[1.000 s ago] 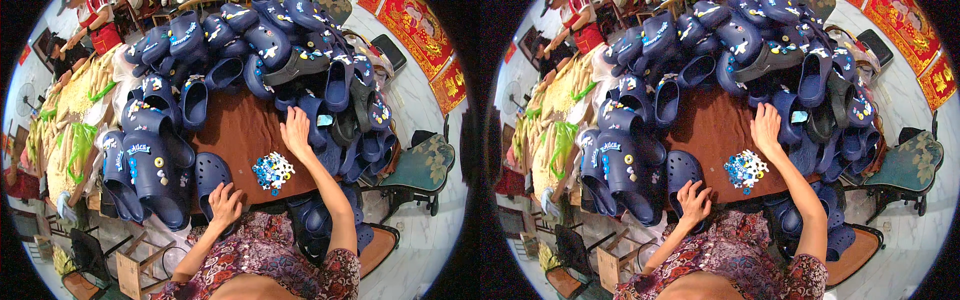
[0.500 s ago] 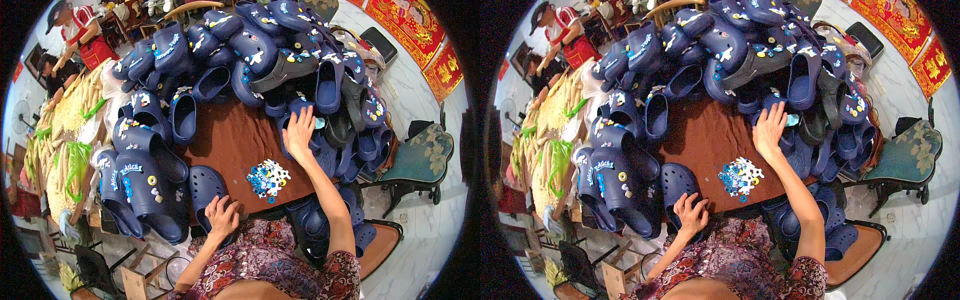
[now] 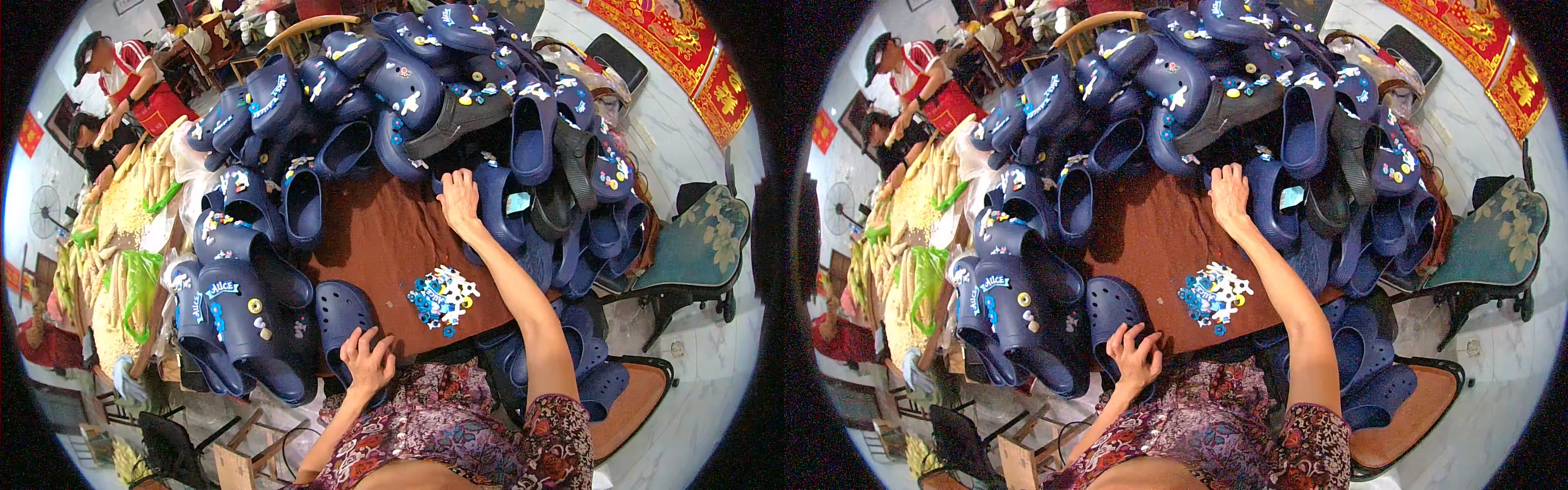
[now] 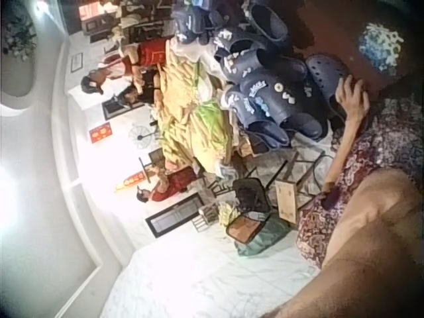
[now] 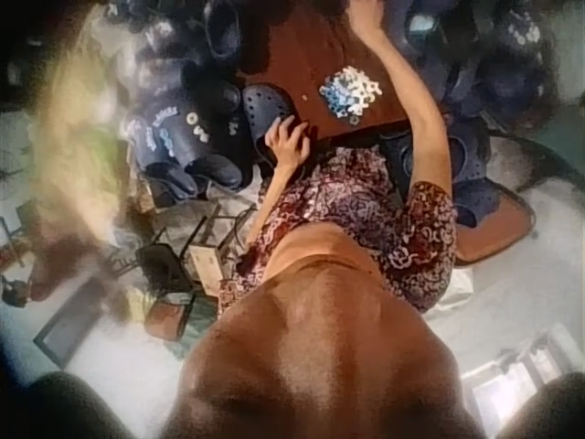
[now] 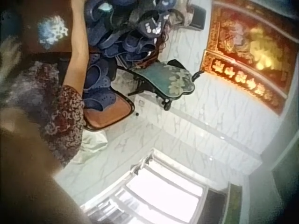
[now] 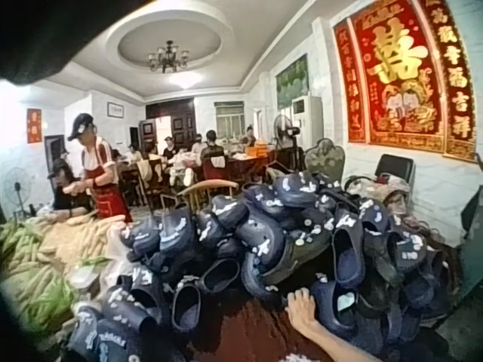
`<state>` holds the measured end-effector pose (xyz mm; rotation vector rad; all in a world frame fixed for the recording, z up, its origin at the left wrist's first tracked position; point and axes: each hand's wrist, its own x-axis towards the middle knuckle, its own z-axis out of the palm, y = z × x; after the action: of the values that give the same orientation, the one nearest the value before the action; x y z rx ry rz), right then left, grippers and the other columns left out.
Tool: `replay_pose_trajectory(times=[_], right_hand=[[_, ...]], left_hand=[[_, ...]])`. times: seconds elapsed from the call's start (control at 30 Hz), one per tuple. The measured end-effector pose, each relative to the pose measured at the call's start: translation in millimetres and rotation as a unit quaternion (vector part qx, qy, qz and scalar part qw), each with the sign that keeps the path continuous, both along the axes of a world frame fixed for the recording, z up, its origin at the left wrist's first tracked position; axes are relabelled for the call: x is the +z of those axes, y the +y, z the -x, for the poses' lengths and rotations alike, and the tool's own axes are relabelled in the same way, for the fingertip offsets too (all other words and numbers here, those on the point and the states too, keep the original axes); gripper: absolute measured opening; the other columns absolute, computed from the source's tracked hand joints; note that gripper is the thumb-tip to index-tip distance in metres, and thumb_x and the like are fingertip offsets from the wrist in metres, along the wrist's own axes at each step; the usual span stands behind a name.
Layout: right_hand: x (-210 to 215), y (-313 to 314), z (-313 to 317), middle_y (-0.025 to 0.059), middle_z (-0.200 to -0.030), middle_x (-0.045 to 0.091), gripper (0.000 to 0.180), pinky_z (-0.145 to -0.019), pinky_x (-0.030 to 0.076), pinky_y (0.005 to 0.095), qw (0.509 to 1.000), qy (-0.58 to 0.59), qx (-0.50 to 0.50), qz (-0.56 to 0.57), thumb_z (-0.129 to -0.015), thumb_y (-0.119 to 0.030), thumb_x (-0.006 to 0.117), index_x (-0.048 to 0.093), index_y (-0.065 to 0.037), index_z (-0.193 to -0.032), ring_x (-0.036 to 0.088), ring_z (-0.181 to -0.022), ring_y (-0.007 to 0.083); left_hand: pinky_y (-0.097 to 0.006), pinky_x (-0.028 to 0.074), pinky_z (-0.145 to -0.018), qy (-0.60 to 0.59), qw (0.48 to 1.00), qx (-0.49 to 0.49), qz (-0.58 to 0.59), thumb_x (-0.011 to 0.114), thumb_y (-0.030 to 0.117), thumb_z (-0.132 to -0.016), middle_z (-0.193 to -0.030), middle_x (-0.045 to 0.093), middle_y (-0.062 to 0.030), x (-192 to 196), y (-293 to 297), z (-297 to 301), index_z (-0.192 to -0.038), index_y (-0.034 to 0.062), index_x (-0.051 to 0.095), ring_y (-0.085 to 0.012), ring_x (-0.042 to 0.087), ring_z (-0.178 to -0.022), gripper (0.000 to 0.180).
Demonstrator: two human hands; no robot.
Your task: Attaching decorative plastic charms to blue rubber clog shoes.
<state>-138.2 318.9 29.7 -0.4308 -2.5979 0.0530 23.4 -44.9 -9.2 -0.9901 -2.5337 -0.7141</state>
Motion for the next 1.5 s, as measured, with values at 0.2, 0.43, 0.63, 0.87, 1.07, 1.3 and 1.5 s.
replay_pose_trajectory(times=[0.2,0.43,0.63,0.87,1.07,1.3,1.5], right_hand=[[11,-17,-18,0.0115,-0.100,0.059,0.025,-0.081,0.043,0.0420,0.998,0.038,0.050,-0.010,-0.073,-0.011,0.074,0.060,-0.007,-0.093,0.051,-0.103,0.0304],[12,-24,-34,0.0101,-0.096,0.059,0.015,-0.080,0.044,0.0393,0.997,0.019,0.047,-0.050,-0.076,-0.007,0.063,0.061,-0.007,-0.091,0.053,-0.099,0.0278],[18,-19,-45,0.0096,-0.096,0.059,0.019,-0.081,0.044,0.0383,0.997,0.015,0.056,-0.057,-0.073,-0.006,0.065,0.061,-0.007,-0.092,0.053,-0.100,0.0273],[15,-13,-49,0.0103,-0.098,0.058,0.024,-0.081,0.045,0.0397,0.996,0.042,0.062,-0.057,-0.069,-0.004,0.068,0.060,-0.007,-0.092,0.053,-0.100,0.0285],[29,-28,-53,0.0110,-0.097,0.058,0.026,-0.081,0.044,0.0409,0.996,0.025,0.075,-0.028,-0.067,-0.003,0.068,0.059,-0.007,-0.090,0.053,-0.100,0.0301],[26,-38,-79,0.0105,-0.095,0.057,0.021,-0.079,0.044,0.0395,0.993,0.045,0.100,-0.034,-0.070,-0.005,0.067,0.059,-0.007,-0.090,0.053,-0.098,0.0288],[26,-63,-118,0.0088,-0.092,0.056,0.012,-0.079,0.044,0.0375,0.993,0.037,0.109,-0.035,-0.076,-0.009,0.062,0.057,-0.008,-0.087,0.053,-0.096,0.0266]], left_hand=[[-0.046,0.025,-0.106,0.005,1.000,0.001,0.002,0.069,0.023,-0.070,-0.125,0.058,-0.0053,0,-1,-2,-0.101,0.0225,0.073,-0.0306,0.039,-0.130,0.031],[-0.046,0.025,-0.106,0.020,1.000,0.007,0.015,0.069,0.024,-0.070,-0.124,0.058,-0.0050,1,0,-3,-0.101,0.0222,0.073,-0.0311,0.039,-0.130,0.032],[-0.047,0.029,-0.103,-0.070,0.994,-0.008,-0.081,0.074,0.018,-0.072,-0.127,0.055,-0.0112,64,24,5,-0.105,0.0175,0.071,-0.0330,0.047,-0.122,0.033],[-0.047,0.049,-0.094,-0.074,0.974,-0.110,-0.184,0.070,0.014,-0.085,-0.131,0.046,-0.0272,128,145,154,-0.141,0.0007,0.038,-0.0449,0.053,-0.116,0.066],[-0.053,0.052,-0.086,-0.099,0.983,-0.066,-0.137,0.072,0.016,-0.085,-0.127,0.047,-0.0322,109,225,244,-0.141,-0.0022,0.031,-0.0528,0.057,-0.105,0.072],[-0.048,0.050,-0.079,-0.010,0.978,-0.118,-0.174,0.077,0.020,-0.081,-0.106,0.055,-0.0249,136,244,266,-0.123,0.0004,0.047,-0.0436,0.059,-0.094,0.055],[-0.047,0.049,-0.082,-0.037,0.982,-0.095,-0.161,0.079,0.021,-0.080,-0.108,0.057,-0.0249,142,244,279,-0.123,0.0010,0.048,-0.0432,0.059,-0.097,0.056]])
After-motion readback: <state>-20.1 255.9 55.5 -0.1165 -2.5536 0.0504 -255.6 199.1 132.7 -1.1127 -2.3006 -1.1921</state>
